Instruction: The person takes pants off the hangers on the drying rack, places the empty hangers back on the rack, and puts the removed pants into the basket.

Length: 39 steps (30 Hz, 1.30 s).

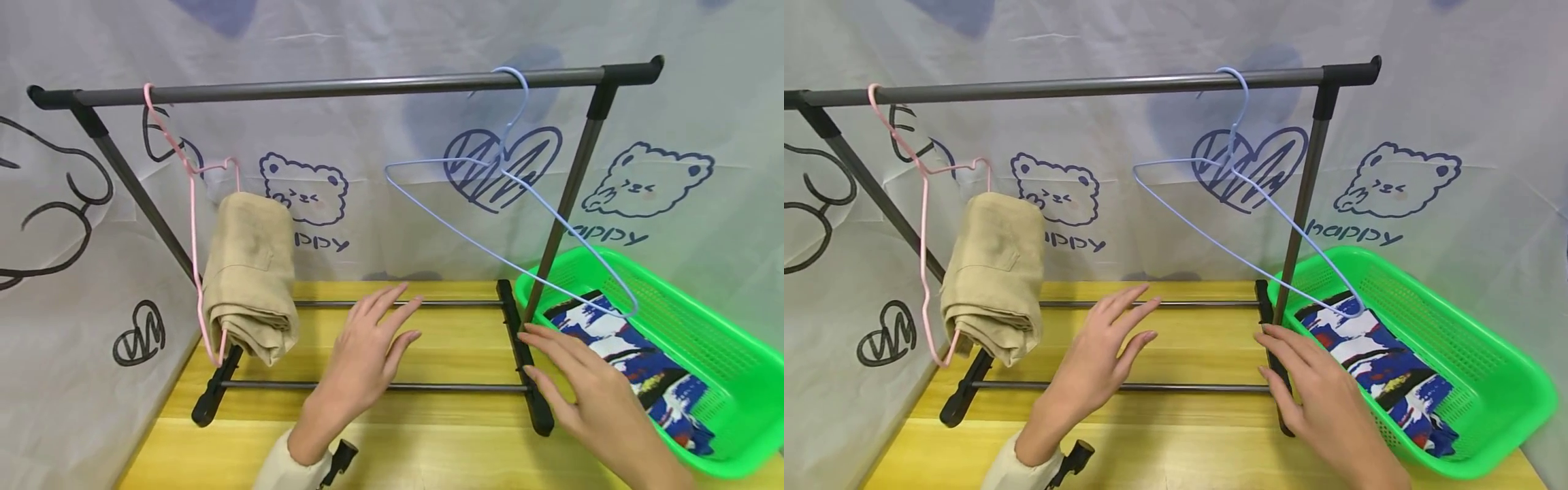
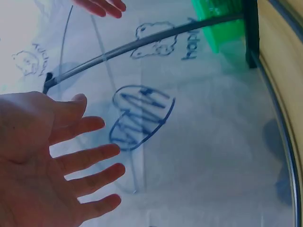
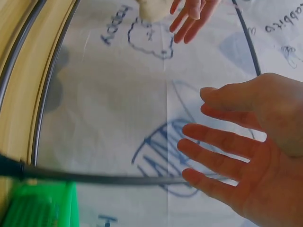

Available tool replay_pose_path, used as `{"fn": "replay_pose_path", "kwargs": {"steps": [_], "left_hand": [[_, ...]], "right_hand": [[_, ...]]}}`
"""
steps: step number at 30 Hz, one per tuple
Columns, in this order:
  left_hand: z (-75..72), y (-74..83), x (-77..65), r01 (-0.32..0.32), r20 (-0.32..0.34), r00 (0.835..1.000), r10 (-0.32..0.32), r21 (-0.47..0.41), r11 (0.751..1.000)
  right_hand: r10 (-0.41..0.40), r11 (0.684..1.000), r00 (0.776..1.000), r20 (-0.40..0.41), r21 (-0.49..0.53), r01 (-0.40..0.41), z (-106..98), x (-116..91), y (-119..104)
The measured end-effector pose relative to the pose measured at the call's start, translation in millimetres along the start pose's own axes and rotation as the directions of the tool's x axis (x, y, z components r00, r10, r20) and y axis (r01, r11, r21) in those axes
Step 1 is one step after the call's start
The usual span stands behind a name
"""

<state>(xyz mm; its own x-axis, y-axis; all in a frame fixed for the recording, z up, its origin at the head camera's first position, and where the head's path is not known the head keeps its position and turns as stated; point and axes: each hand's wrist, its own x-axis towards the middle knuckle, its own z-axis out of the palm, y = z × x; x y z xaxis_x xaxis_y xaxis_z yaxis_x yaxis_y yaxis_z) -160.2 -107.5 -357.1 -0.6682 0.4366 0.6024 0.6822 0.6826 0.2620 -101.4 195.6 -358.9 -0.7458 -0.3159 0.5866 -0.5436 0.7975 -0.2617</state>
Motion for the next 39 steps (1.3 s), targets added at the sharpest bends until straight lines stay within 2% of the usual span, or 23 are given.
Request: {"fn": "replay_pose_path", "kwargs": {"steps": [4, 8, 11, 13, 16, 20, 22, 24, 26, 30, 33, 36, 38, 39], "left_hand": [[-19.2, -1.4, -7.6, 0.012, -0.071, 0.997, -0.009, 0.040, 0.999], [-40.7, -2.2, -12.0, 0.037, -0.160, 0.987, -0.027, 0.061, 0.997], [-58.1, -3.7, -17.0, 0.050, -0.237, 0.971, -0.034, 0.060, 0.997], [-70.1, -4.0, -20.4, 0.041, -0.306, 0.952, -0.021, 0.062, 0.997], [-88.5, -3.6, -23.3, 0.021, -0.421, 0.907, 0.016, 0.084, 0.996], [-107.6, -4.4, -23.0, 0.015, -0.565, 0.824, 0.034, 0.082, 0.997], [-114.4, -6.3, -23.0, 0.038, -0.623, 0.782, 0.016, 0.074, 0.997], [-119.3, -8.8, -24.4, 0.088, -0.666, 0.745, -0.015, 0.075, 0.993], [-123.0, -12.3, -28.7, 0.151, -0.689, 0.722, -0.059, 0.074, 0.986], [-125.7, -21.5, -40.5, 0.282, -0.682, 0.709, -0.182, 0.037, 0.959], [-127.4, -29.7, -47.0, 0.362, -0.635, 0.719, -0.284, -0.008, 0.932], [-127.5, -36.9, -49.6, 0.402, -0.593, 0.725, -0.351, -0.049, 0.914], [-126.9, -40.9, -51.0, 0.408, -0.576, 0.729, -0.368, -0.066, 0.911], [-126.4, -42.8, -51.3, 0.401, -0.580, 0.726, -0.369, -0.079, 0.913]], "right_hand": [[-0.029, 0.998, 0.999, -0.025, 0.048, 0.030, 4.5, 16.1, -11.8], [-0.086, 0.989, 0.990, -0.110, 0.109, 0.098, 8.6, 37.7, -20.6], [-0.135, 0.977, 0.978, -0.158, 0.141, 0.157, 13.3, 52.8, -27.3], [-0.168, 0.970, 0.971, -0.172, 0.147, 0.194, 16.7, 62.5, -32.0], [-0.218, 0.957, 0.957, -0.193, 0.152, 0.248, 20.8, 78.7, -38.4], [-0.287, 0.937, 0.922, -0.260, 0.124, 0.326, 24.1, 102.7, -44.0], [-0.306, 0.930, 0.902, -0.303, 0.109, 0.352, 24.7, 115.6, -46.8], [-0.320, 0.924, 0.886, -0.336, 0.095, 0.370, 23.8, 129.7, -50.1], [-0.329, 0.919, 0.868, -0.371, 0.083, 0.384, 23.6, 144.7, -54.3], [-0.351, 0.909, 0.822, -0.449, 0.049, 0.414, 20.2, 174.0, -61.8], [-0.364, 0.906, 0.789, -0.495, 0.008, 0.423, 14.3, 194.5, -66.8], [-0.374, 0.908, 0.766, -0.523, -0.039, 0.416, 6.7, 213.5, -70.7], [-0.377, 0.910, 0.752, -0.541, -0.065, 0.410, 1.8, 225.3, -72.7], [-0.375, 0.912, 0.747, -0.549, -0.075, 0.404, -0.5, 231.0, -73.5]]}}
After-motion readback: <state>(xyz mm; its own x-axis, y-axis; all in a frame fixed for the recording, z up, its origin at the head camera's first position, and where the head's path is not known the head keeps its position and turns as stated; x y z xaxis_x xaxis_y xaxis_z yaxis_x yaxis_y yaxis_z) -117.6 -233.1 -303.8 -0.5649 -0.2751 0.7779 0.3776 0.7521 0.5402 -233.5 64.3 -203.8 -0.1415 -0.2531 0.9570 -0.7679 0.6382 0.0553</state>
